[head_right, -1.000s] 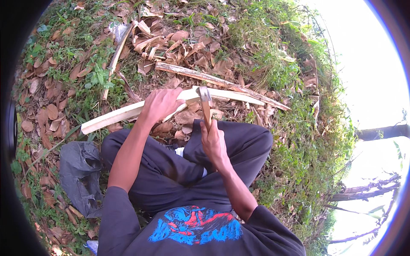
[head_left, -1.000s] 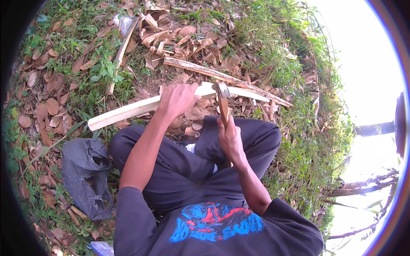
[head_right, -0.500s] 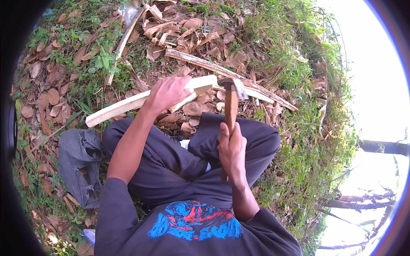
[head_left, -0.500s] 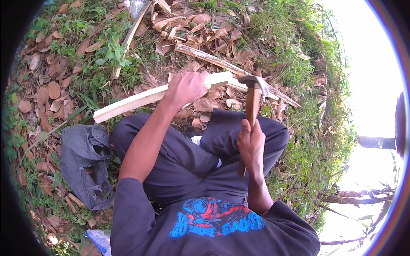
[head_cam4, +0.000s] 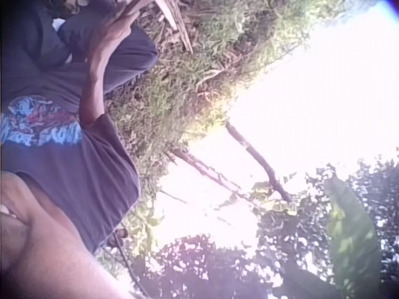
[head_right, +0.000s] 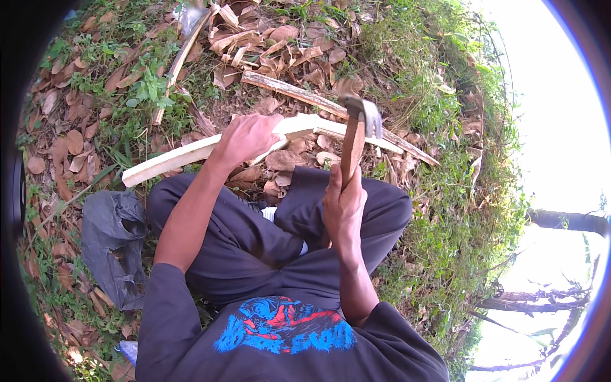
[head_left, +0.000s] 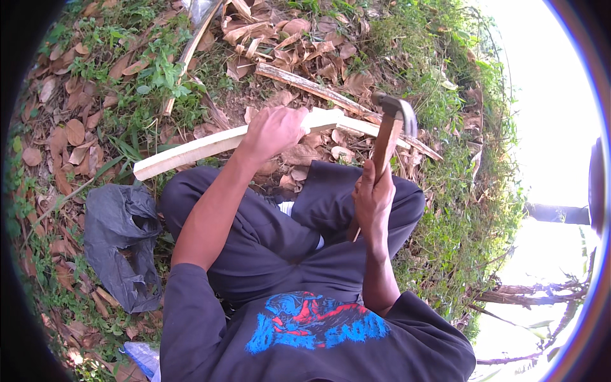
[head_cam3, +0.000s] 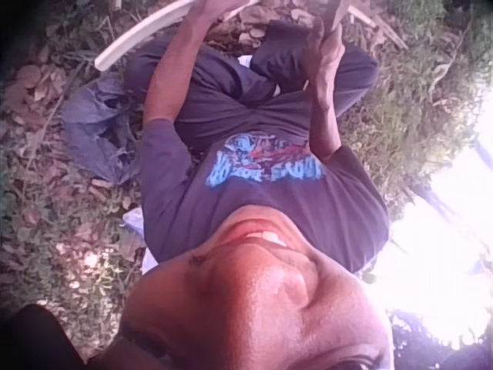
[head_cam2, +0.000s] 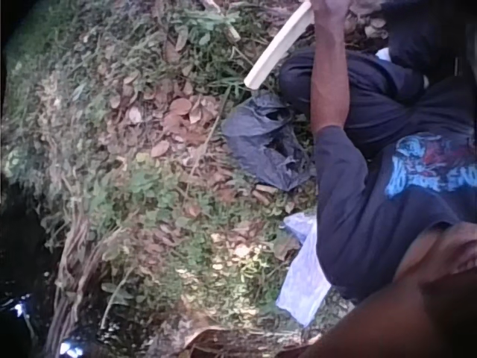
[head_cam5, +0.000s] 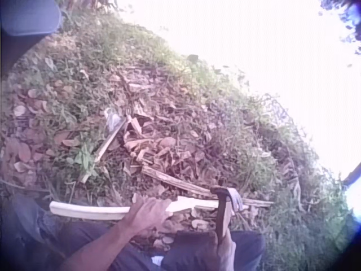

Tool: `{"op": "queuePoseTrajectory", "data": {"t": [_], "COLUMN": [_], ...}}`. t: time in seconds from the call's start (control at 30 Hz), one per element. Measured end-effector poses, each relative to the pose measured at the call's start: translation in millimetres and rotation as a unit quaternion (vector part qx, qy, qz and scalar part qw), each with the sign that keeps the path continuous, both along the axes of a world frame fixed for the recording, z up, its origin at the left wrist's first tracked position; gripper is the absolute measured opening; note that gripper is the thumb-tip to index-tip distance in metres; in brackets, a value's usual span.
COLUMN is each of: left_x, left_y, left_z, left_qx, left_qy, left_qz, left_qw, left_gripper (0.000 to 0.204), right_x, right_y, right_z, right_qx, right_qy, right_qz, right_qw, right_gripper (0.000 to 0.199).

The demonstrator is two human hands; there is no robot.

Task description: The person sits on the ground and assembles a rectangular wooden frame using a hammer and nails. They position the wooden pieces, insert nails, and strike them with a hammer to secure the joints. The person occasionally adjusts the frame and retrieves additional nails from a plastic bag.

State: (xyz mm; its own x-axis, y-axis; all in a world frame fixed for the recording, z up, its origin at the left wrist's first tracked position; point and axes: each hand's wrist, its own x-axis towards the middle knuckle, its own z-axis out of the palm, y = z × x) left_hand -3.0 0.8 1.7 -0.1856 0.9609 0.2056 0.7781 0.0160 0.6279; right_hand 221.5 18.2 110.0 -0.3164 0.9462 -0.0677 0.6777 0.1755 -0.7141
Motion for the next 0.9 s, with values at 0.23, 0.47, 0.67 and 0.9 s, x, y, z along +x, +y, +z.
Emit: {"op": "queuePoseTrajectory", "data": {"t": [0.23,0.47,0.67,0.9], "left_x": [-3,-3,0,0], "left_y": [0,4,3,2], "left_z": [2,9,12,12], "left_qx": [-0.034,-0.083,-0.072,-0.099], "left_qy": [-0.004,0.026,0.006,0.015], "left_qz": [-0.007,-0.013,-0.013,-0.009], "left_qw": [0.999,0.996,0.997,0.995], "left_gripper": [0.031,0.030,0.032,0.035], "right_x": [6,22,5,11], "right_y": [8,18,12,8], "right_z": [12,-19,-25,-11], "right_qx": [-0.045,0.024,-0.013,0.028], "right_qy": [0.007,-0.082,-0.127,0.051], "right_qz": [-0.018,0.058,0.059,-0.021], "right_qw": [0.999,0.995,0.990,0.998], "right_gripper": [0.041,0.043,0.038,0.041]}}
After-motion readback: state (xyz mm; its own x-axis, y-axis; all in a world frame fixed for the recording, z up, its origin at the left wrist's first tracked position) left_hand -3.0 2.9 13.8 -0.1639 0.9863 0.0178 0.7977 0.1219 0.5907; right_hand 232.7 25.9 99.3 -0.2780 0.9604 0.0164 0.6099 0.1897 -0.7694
